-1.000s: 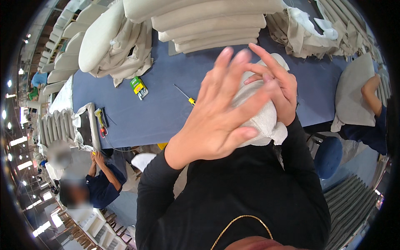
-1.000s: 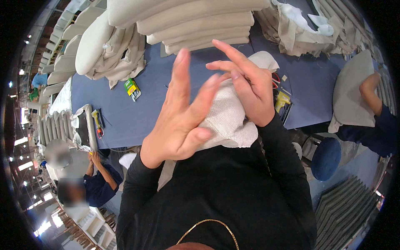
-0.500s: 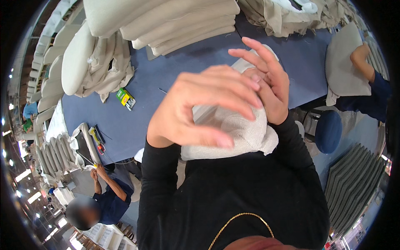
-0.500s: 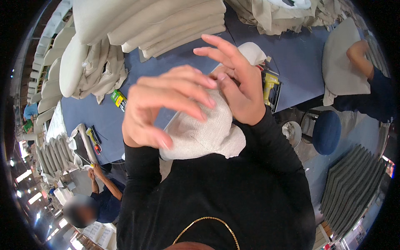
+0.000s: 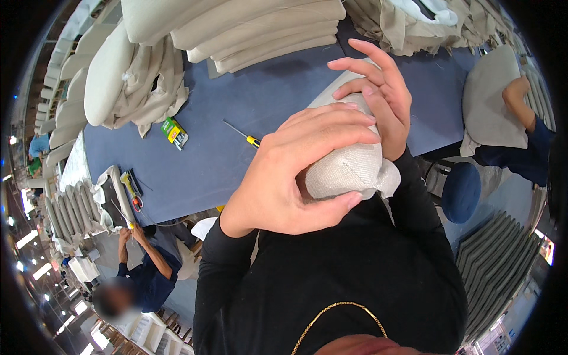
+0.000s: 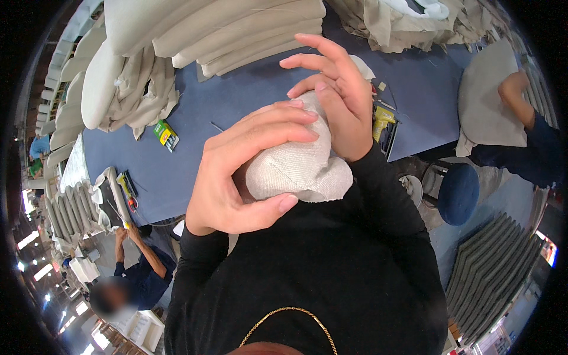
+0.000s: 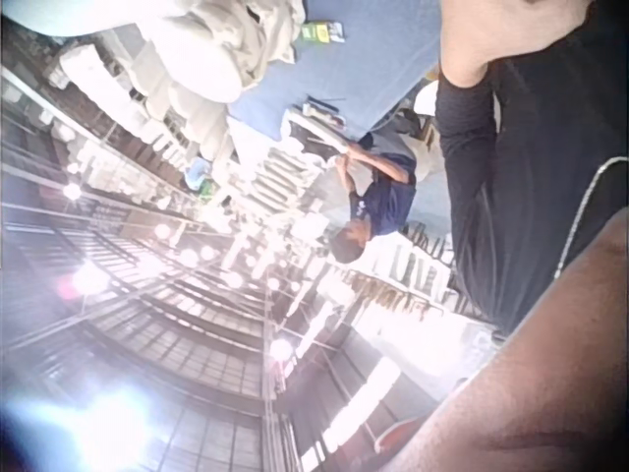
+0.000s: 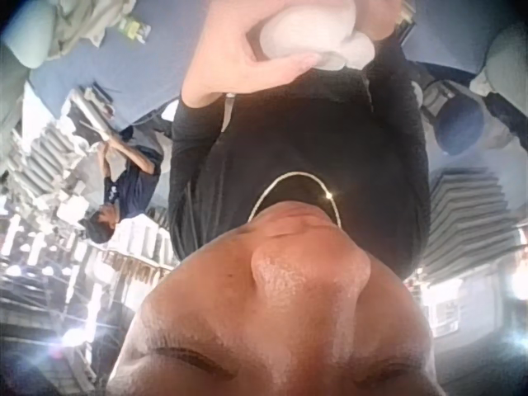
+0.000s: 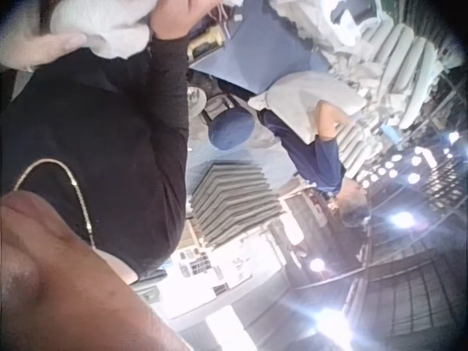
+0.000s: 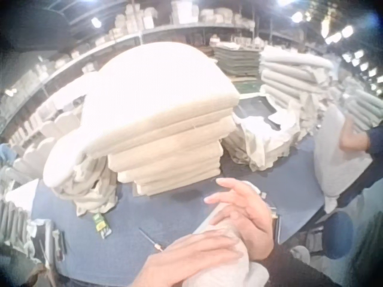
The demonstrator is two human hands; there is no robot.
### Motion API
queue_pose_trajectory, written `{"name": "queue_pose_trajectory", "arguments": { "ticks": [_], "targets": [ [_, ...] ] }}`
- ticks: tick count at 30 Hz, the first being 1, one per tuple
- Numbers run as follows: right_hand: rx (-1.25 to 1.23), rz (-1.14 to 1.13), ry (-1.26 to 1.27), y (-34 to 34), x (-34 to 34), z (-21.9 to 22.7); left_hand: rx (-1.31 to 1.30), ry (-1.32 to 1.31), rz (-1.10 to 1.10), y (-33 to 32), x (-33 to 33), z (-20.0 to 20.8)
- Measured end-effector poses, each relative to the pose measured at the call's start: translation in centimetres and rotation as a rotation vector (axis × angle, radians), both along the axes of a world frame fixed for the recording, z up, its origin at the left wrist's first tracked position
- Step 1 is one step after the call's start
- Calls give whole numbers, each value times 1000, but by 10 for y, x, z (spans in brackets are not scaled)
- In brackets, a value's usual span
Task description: The person is upholstering a curved furniture component, likely a chair armrest. They use a staple gun to secure white fabric over a foam-covered frame, a screwdriver to tuck and adjust the material, and scissors to trim excess fabric. The process involves repeated cycles of pulling, stapling, and trimming to achieve a smooth finish.
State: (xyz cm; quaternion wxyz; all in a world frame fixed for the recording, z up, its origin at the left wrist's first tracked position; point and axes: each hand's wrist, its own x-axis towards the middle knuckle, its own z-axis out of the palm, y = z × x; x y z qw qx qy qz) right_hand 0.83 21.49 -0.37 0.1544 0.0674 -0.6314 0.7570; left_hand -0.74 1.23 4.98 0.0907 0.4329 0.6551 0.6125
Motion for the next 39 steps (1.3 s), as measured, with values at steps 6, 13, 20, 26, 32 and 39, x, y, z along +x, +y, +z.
{"name": "queue_pose_trajectory", "arguments": {
  "ticks": [6,13,20,26,32,39],
  "targets": [
    [20,9,-26,-3,-8,0,-117,38,108,3,3,10],
    [2,-9,-21,-3,-13,4,-178,193,289,10,14,11],
    [108,-61,88,5,-16,-19,-296,135,331,7,18,9],
    [522,-250,49,71,-34,-106,-426,40,398,-19,27,-14],
    [63,-459,-526,201,11,-319,-349,-130,240,-117,14,-30],
    [-517,-264,-730,91,103,-336,201,-715,892,-275,85,-201]
  ]
}}
